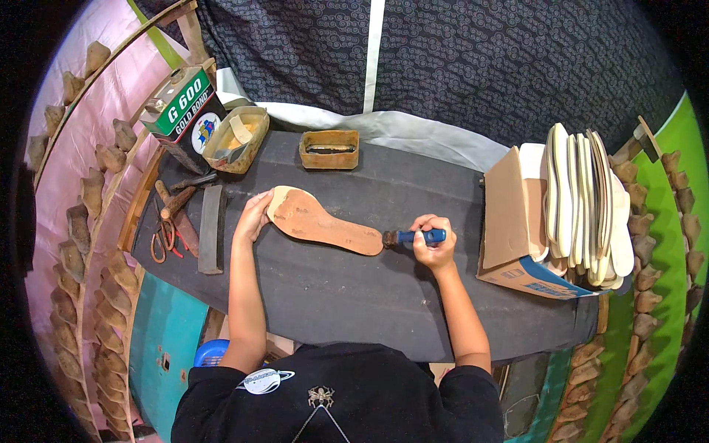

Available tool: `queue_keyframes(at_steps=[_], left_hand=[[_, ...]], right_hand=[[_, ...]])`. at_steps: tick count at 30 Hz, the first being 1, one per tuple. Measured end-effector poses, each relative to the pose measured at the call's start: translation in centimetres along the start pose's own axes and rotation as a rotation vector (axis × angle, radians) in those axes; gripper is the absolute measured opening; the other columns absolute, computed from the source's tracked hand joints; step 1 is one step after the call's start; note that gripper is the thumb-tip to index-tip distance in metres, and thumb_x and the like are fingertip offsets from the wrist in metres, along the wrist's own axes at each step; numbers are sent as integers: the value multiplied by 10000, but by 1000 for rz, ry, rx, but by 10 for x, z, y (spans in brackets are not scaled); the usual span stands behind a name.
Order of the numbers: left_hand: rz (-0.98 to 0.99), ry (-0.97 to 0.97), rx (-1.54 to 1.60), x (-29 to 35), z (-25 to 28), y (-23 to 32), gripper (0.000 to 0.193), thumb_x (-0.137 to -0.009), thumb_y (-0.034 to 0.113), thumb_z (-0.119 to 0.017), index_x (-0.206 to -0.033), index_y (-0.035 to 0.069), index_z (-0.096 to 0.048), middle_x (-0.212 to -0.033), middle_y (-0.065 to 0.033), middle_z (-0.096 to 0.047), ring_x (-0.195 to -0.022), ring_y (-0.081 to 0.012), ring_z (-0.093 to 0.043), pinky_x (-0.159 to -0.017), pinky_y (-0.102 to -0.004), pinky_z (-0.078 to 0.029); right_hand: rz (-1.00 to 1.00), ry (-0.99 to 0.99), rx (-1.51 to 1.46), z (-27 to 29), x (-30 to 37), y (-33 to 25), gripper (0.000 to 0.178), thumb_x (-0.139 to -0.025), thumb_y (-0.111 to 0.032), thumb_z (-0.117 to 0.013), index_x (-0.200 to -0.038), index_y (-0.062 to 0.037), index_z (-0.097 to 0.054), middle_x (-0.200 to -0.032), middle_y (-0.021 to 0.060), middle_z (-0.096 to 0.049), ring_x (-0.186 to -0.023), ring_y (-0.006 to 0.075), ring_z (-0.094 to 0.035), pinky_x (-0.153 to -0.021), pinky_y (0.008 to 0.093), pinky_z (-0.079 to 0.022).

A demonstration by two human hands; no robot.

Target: The person takes shoe soles from a basket and a cardboard box, places them on the workbench, and applies adhesive to the soles using a brush.

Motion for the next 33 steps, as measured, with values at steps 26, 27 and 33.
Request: queue_keyframes(at_steps=[26,27,33], left_hand=[[0,10,87,2,3,3,290,-829,270,-473,-944,13,-542,-823,-54,-588,-712,-127,-579,-614,-258,-486],[3,-15,87,0,1,3,293,-829,277,-475,-938,15,-546,-817,-52,-589,-702,-128,-579,-614,-259,-485],[-7,-32,116,5,2,10,313,-825,297,-483,-946,16,-550,-816,-44,-594,-694,-122,-582,-618,-257,-486]], right_hand=[[-131,175,-259,-100,-131,54,198,-777,-74,-561,-872,-52,-388,-784,38,-520,-643,74,-504,-585,190,-414],[-141,133,-204,-103,-133,66,203,-778,-65,-558,-883,-54,-383,-791,36,-507,-660,72,-502,-585,187,-420],[-243,52,-90,-120,-130,95,243,-754,-111,-597,-875,-34,-401,-728,43,-533,-642,81,-508,-582,210,-413]])
Point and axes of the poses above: each hand's wrist, its own x-axis away from the middle knuckle, its own z-axis out of the back of the hand, y = z × x, the point moved 3 cm from there along -x, towards the middle knuckle
